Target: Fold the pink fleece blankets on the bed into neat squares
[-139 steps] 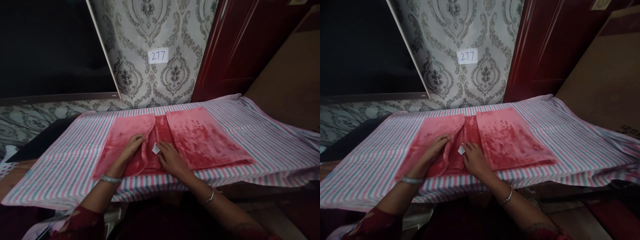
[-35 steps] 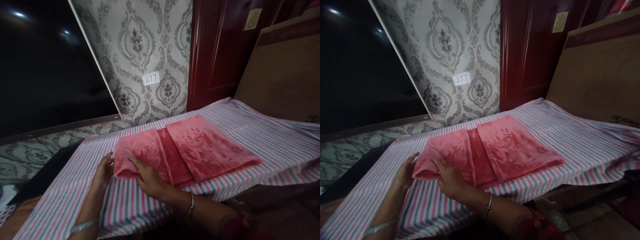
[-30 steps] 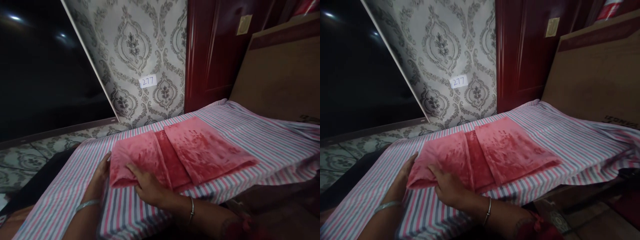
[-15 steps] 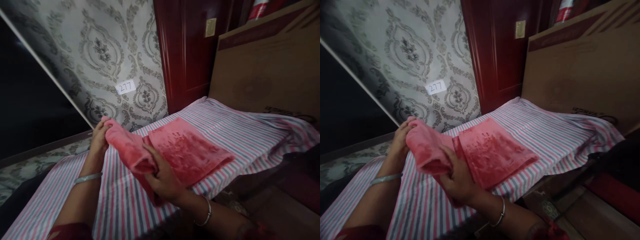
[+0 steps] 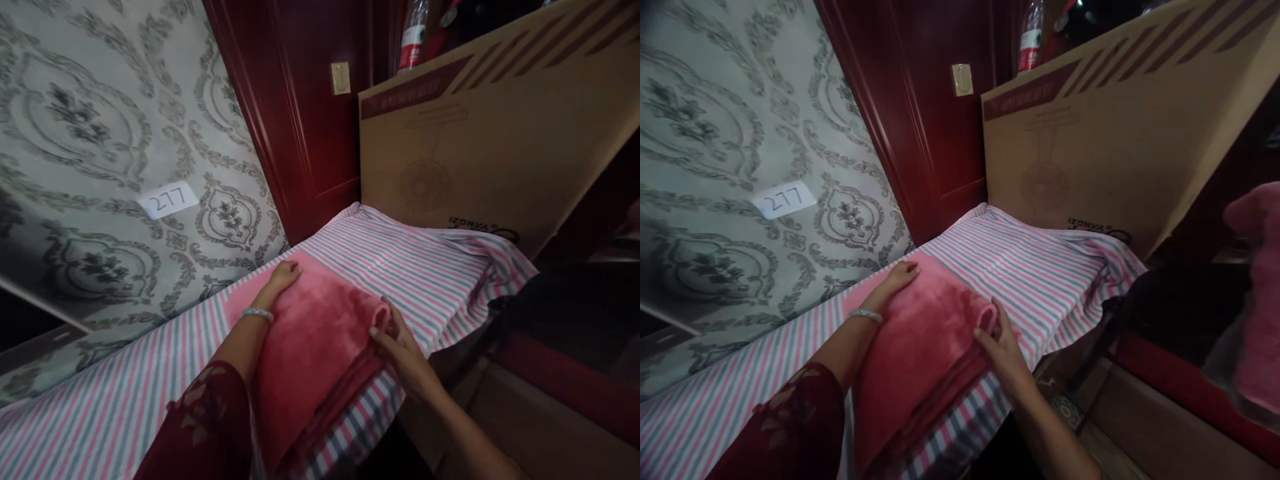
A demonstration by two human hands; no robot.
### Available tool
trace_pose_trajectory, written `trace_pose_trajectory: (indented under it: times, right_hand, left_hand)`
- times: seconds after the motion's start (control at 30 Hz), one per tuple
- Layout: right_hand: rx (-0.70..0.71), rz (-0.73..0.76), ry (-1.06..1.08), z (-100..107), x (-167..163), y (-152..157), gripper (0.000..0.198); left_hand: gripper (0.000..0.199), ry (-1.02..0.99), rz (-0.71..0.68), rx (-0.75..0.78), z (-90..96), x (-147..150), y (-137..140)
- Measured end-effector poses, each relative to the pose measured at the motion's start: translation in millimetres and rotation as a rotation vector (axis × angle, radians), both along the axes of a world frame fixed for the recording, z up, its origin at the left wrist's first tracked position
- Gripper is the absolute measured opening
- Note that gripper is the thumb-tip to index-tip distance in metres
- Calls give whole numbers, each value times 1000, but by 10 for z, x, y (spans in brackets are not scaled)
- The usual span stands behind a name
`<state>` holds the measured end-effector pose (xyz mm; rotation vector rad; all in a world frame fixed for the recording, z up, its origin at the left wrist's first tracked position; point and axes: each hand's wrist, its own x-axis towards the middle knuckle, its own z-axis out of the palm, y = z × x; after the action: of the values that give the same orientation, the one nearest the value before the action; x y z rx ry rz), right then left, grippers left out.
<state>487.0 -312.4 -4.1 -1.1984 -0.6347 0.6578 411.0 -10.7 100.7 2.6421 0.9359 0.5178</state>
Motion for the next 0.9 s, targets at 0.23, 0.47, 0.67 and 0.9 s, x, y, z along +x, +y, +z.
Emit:
trace_pose_trajectory:
  times: [0.23,0.47,0.67,0.9]
  right_hand:
    - [-121,-38,-328,133,344,16,73]
    - [-142,-165,-492,140,332,156,44]
    - [-257,-217,-593,64,406,9,41]
    - [-314,-312,-885,-150,472,-26,41]
  left_hand:
    - [42,78,241,-63,-153,108,456]
    - [24,64,229,-234,-238,217,678]
    - [20,25,169,-292,-314,351,741]
    - [41,66,147,-402,-500,313,854]
